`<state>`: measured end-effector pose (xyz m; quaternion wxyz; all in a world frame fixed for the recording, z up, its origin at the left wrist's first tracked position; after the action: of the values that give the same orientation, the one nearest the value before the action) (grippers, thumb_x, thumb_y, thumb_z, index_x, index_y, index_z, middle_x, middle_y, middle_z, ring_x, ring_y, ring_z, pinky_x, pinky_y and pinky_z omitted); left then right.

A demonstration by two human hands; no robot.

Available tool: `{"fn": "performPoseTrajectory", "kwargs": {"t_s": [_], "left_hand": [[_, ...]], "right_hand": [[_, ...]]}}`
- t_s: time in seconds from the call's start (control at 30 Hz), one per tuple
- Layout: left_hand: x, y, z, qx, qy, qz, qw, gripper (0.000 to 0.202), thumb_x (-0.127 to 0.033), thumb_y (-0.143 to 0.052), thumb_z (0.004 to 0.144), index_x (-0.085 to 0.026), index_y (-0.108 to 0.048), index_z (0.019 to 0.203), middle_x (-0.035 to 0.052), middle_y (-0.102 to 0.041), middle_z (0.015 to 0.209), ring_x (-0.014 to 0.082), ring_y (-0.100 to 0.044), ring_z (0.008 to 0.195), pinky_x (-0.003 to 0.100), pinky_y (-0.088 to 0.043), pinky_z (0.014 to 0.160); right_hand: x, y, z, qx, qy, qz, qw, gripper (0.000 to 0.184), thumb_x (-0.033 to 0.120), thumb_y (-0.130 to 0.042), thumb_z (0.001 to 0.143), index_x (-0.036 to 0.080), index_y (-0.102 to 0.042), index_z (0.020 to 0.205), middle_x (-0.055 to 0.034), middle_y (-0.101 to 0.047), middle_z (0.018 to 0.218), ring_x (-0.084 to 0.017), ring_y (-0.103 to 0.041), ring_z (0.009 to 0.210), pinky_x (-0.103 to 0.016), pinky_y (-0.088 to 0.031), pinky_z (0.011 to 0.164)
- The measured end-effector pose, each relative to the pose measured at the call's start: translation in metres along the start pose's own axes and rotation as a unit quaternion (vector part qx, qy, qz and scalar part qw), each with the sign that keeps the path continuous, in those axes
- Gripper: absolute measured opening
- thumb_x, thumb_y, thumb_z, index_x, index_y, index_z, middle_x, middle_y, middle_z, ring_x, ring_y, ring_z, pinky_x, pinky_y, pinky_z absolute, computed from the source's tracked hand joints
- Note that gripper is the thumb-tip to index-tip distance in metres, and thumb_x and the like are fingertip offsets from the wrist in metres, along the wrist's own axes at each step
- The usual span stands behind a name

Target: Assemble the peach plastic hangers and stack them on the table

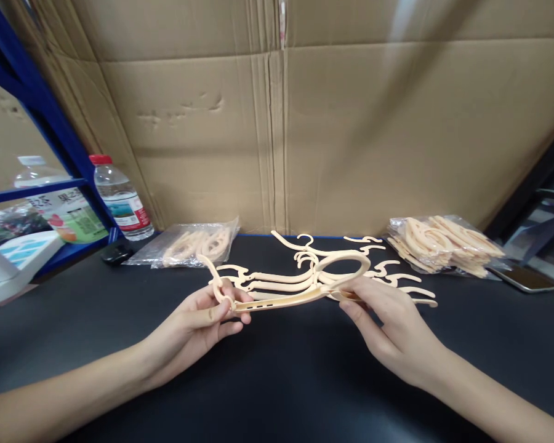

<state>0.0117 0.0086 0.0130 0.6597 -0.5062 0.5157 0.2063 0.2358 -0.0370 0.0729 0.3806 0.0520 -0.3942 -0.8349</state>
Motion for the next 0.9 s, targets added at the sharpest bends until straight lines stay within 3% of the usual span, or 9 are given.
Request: {"fn": "performPoseTrajectory", "kwargs": {"t_s": [0.2, 0.4, 0.73, 0.9], "left_hand": [[-0.001, -0.004, -0.001, 0.012, -0.016, -0.003, 1.0, 0.019, -0.019, -0.078, 0.073, -0.013, -0.059, 0.074, 0.0034, -0.064, 0.084, 0.0119, -0.06, 0.07, 0.022, -0.047, 0.068], [-0.002, 0.002, -0.001, -0.015, -0.028, 0.02, 0.999, 0.022, -0.018, -0.08, 0.068, -0.013, -0.058, 0.069, 0.0029, -0.062, 0.075, 0.0103, -0.052, 0.061, 0.021, -0.038, 0.057], [-0.007, -0.004, -0.004, -0.007, -0.025, -0.01, 1.0, 0.016, -0.018, -0.075, 0.075, -0.014, -0.059, 0.074, 0.004, -0.065, 0.084, 0.0146, -0.059, 0.07, 0.026, -0.046, 0.071], [-0.006, -0.001, -0.004, -0.008, -0.025, -0.006, 1.0, 0.018, -0.016, -0.076, 0.074, -0.015, -0.058, 0.074, 0.0039, -0.065, 0.083, 0.0148, -0.06, 0.07, 0.025, -0.046, 0.069]], "right_hand": [[0.006, 0.0, 0.0, -0.008, 0.013, -0.003, 1.0, 0.012, 0.014, -0.051, 0.089, 0.022, -0.057, 0.096, -0.0008, -0.067, 0.08, -0.015, -0.065, 0.068, -0.025, -0.052, 0.063], [0.019, -0.002, -0.001, -0.011, 0.03, 0.011, 0.999, 0.016, 0.011, -0.049, 0.088, 0.023, -0.057, 0.097, -0.0016, -0.067, 0.079, -0.017, -0.066, 0.067, -0.025, -0.052, 0.06], [0.01, 0.001, 0.0, -0.02, 0.011, -0.009, 1.0, 0.012, 0.014, -0.051, 0.089, 0.022, -0.057, 0.096, -0.0016, -0.067, 0.08, -0.016, -0.065, 0.068, -0.025, -0.052, 0.062], [0.01, 0.002, -0.001, -0.02, 0.01, -0.012, 1.0, 0.012, 0.014, -0.05, 0.089, 0.022, -0.058, 0.094, -0.002, -0.067, 0.078, -0.017, -0.065, 0.066, -0.026, -0.052, 0.059]]}}
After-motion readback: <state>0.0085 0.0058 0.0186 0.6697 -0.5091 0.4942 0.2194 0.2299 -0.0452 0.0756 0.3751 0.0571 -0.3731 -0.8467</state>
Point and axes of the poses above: each hand's wrist, its own z-axis towards the middle knuckle, its own y-axis out of the back of the hand, x = y × z, the point moved 8 cm from there along z, towards the middle knuckle
